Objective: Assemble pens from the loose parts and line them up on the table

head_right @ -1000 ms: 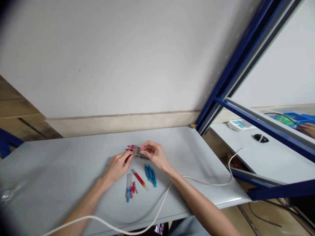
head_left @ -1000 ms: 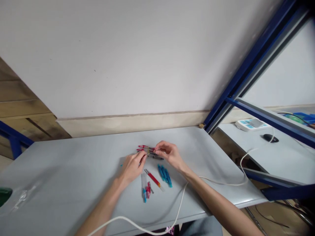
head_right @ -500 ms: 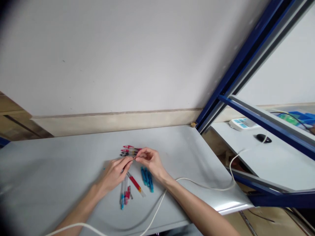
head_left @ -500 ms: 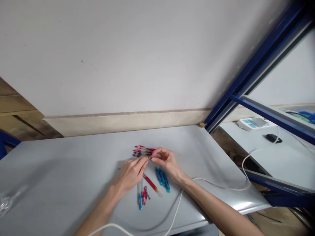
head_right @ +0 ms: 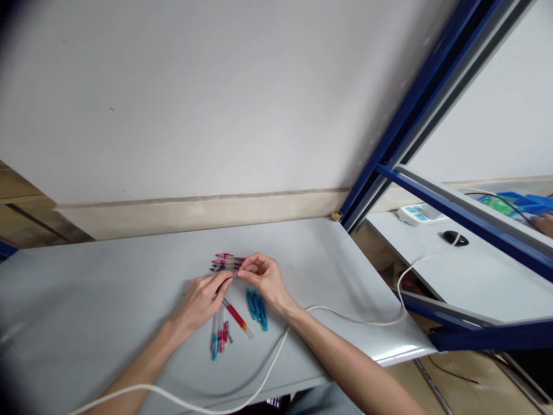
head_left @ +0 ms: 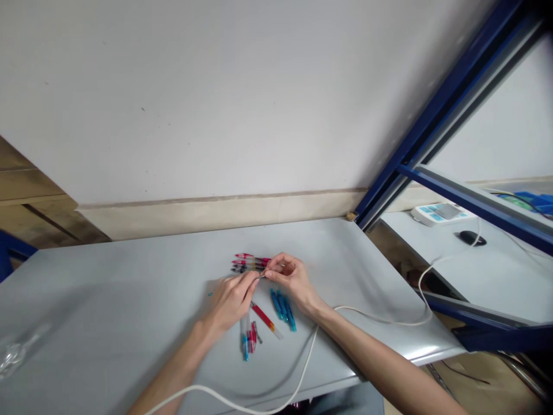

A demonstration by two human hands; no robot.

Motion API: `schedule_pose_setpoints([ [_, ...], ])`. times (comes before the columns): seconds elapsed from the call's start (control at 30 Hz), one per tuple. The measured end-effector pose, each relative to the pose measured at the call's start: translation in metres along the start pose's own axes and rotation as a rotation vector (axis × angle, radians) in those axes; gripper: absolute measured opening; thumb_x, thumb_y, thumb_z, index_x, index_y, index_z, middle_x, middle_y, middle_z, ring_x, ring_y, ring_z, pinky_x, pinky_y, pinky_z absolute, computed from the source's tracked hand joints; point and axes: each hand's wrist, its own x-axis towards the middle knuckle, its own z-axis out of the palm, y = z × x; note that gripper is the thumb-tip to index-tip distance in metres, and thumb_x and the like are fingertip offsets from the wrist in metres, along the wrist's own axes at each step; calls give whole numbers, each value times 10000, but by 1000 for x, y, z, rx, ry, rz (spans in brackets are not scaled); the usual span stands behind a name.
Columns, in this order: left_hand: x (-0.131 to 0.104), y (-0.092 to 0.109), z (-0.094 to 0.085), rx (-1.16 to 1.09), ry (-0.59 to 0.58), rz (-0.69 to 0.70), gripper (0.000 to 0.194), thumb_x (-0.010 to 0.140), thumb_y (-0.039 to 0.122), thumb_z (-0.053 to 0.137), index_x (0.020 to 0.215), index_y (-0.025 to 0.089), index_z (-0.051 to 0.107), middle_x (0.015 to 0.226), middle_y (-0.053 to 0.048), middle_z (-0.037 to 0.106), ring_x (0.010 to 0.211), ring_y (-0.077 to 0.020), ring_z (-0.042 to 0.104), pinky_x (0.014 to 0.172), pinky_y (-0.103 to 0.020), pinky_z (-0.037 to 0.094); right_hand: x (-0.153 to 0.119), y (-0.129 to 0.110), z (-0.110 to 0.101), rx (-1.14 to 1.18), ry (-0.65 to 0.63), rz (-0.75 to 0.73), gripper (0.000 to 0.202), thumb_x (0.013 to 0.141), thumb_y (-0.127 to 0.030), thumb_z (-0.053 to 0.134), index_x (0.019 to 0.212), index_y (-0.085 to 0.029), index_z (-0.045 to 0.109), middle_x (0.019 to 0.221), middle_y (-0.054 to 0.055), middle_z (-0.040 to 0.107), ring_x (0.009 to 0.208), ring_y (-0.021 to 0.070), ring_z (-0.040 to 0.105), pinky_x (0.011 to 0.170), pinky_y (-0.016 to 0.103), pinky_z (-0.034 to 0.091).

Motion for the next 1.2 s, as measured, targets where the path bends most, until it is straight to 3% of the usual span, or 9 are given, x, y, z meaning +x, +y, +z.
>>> schedule_pose_setpoints([
  [0.3,0,0,1,-10,-6,-11,257,1050,263,364,1099,253,616,900,-18,735,757,-170,685,680,-261,454,-1,3,2,-180,-11,-88,331,695,-433,867,771,-194,652,725,4,666,658,154,611,655,280,511],
  [0.53,0,-2,0,-22,30,-19,265,1058,308,367,1129,270,620,937,-22,747,788,-172,699,698,-249,459,-4,-1,3,-67,27,-114,334,723,-422,843,809,-191,617,750,21,710,726,181,687,716,302,538],
  [0.87,-3,5,1,-3,11,-4,229,1054,285,388,1122,270,607,981,-14,753,825,-184,712,704,-262,458,-6,2,2,-65,-53,-97,358,723,-458,838,818,-196,613,680,2,679,670,178,674,587,270,513],
  [1.2,-2,10,-4,-11,-21,-2,202,1034,205,413,1090,246,604,992,-15,728,823,-171,688,708,-252,459,-8,10,4,-205,-32,-141,359,760,-488,804,795,-178,628,708,-1,637,616,138,570,538,231,467],
])
